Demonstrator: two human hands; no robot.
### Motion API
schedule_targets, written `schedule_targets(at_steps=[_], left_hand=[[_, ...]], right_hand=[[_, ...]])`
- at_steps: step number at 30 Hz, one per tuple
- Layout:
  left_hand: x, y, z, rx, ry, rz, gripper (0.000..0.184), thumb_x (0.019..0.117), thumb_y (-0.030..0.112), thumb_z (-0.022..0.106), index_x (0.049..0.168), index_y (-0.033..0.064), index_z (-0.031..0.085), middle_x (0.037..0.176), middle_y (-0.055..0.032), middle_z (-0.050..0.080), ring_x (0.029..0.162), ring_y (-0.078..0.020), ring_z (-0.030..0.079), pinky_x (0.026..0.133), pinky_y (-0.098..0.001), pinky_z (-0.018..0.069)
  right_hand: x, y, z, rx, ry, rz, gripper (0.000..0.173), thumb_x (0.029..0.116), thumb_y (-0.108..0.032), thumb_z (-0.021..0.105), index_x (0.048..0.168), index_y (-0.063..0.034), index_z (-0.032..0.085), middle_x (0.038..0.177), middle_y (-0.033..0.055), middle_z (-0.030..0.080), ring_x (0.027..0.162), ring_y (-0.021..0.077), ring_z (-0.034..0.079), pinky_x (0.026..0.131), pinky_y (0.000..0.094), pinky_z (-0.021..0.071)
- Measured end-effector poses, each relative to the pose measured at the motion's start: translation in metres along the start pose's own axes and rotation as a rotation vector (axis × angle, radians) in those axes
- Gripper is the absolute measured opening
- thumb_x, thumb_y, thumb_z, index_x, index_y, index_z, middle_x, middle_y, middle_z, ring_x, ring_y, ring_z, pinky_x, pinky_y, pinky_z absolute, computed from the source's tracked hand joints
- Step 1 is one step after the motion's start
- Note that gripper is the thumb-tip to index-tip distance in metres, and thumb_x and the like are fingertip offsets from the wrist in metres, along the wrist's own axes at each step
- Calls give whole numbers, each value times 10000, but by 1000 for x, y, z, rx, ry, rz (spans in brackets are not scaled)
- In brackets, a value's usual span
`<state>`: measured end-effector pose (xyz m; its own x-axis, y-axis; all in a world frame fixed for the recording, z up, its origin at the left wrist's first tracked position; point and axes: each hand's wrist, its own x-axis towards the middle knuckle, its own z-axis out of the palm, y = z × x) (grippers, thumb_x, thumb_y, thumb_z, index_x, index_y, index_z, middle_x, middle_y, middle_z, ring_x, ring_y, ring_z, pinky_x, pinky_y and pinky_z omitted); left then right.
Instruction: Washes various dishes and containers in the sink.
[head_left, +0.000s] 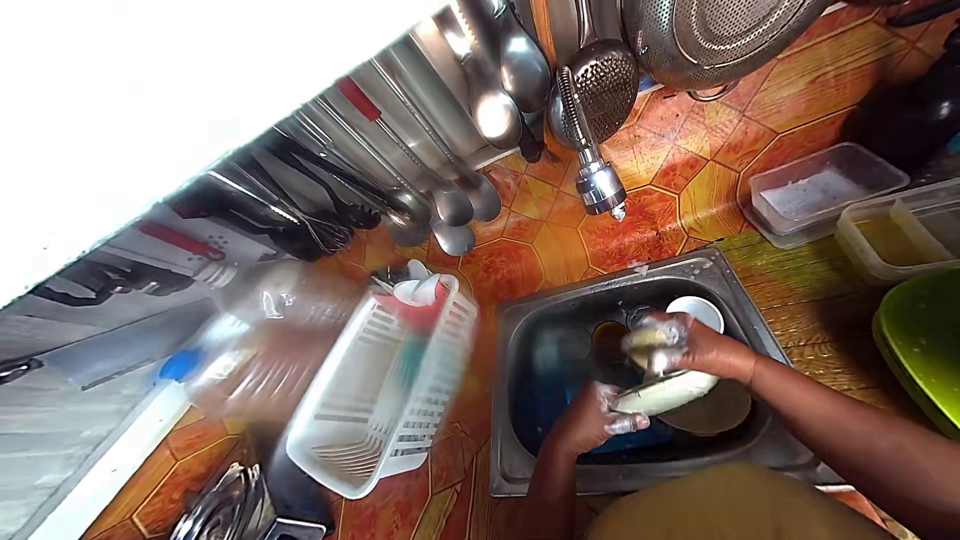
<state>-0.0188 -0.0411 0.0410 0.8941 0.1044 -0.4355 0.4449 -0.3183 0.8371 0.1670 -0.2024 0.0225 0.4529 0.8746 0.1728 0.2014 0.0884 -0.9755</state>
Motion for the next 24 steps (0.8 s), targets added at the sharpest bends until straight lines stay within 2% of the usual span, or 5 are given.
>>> schedule_targets(at_steps=[3, 6, 11, 19, 24], left_hand=[[-2, -7, 9, -291, 76, 23, 280, 890, 68, 709, 1127, -71, 653, 993, -75, 733, 918, -80, 702, 897, -294, 580], [-1, -3, 19, -578, 162, 73, 447, 923, 25, 622, 1340, -88, 509, 1177, -131, 687, 1061, -161, 690, 976, -350, 571], [2, 0, 37, -767, 164, 285, 462, 779, 86, 840, 1185, 60, 621, 1051, 11, 743, 996, -100, 706, 923, -327, 583], [2, -2, 42, -1077, 246, 208, 658, 859, 92, 693, 1430, 26, 374, 1199, -130, 678, 1073, -253, 701, 943, -460, 586], [15, 8, 38, -1237, 390, 208, 386, 1111, 321, 358, 1384, 73, 472, 1187, -108, 684, 1065, -198, 694, 915, -384, 589]], right_hand=[[-1, -8, -5, -44, 336, -95, 418, 922, -295, 706, 1184, 31, 682, 1137, 74, 712, 1049, 25, 648, 966, 218, 524], [-8, -11, 14, -138, 288, -263, 413, 967, -362, 638, 1152, -3, 730, 1232, 155, 683, 1195, 177, 626, 1064, 347, 499], [-19, 15, 68, -334, 171, -655, 312, 1045, -395, 537, 1160, -218, 766, 1432, 136, 616, 1435, 302, 477, 1222, 517, 336], [13, 41, 38, -222, 464, -92, 443, 1023, -263, 529, 1374, -16, 640, 1458, 193, 581, 1393, 261, 531, 1178, 387, 407], [-30, 45, 90, -463, 473, -454, 368, 1029, -337, 540, 1263, -129, 732, 1375, 182, 649, 1344, 327, 573, 1143, 545, 437]])
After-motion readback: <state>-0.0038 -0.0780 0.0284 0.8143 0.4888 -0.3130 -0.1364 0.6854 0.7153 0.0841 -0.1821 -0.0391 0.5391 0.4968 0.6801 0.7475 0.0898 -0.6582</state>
